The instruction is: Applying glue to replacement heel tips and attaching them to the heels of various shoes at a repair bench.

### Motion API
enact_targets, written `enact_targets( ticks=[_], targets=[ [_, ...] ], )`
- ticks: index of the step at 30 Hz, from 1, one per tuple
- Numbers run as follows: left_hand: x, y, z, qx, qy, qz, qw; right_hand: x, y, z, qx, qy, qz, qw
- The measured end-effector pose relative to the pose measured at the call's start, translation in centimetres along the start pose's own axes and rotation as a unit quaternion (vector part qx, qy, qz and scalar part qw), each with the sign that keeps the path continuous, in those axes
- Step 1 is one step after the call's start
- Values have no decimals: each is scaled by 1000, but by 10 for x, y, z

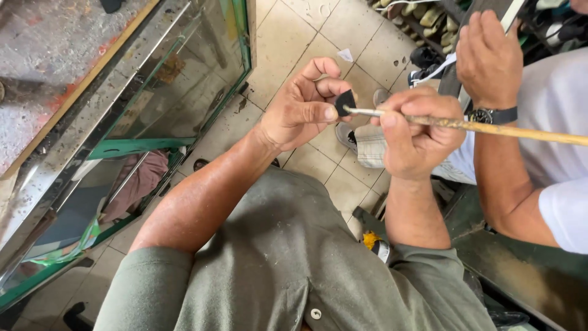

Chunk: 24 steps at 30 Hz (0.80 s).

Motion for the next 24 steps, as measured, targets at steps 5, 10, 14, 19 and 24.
enact_targets(
  ticks=[5,10,14,19,24],
  targets=[
    [7,-1,-7,15,23,-15,1000,7,0,-1,-6,3,0,1000],
    [3,3,1,21,16,-23,999,14,-2,1,-49,0,44,998],
    [12,-6,3,38,31,-62,997,4,5,-6,-91,-36,77,992],
    [3,-6,5,76,11,-68,995,-4,-3,-6,20,-9,7,1000],
    [1,-8,5,91,29,-72,993,8,-11,-9,-7,5,-6,1000]
  ],
)
Point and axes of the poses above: each hand's wrist, its own x-axis towards the middle knuckle, its own z-axis out of the back of the hand, y = z × x, the point moved 5 cm from there along x, towards the middle knuckle, and after that the axes turned 14 degrees about -z, right-handed, at the moved point
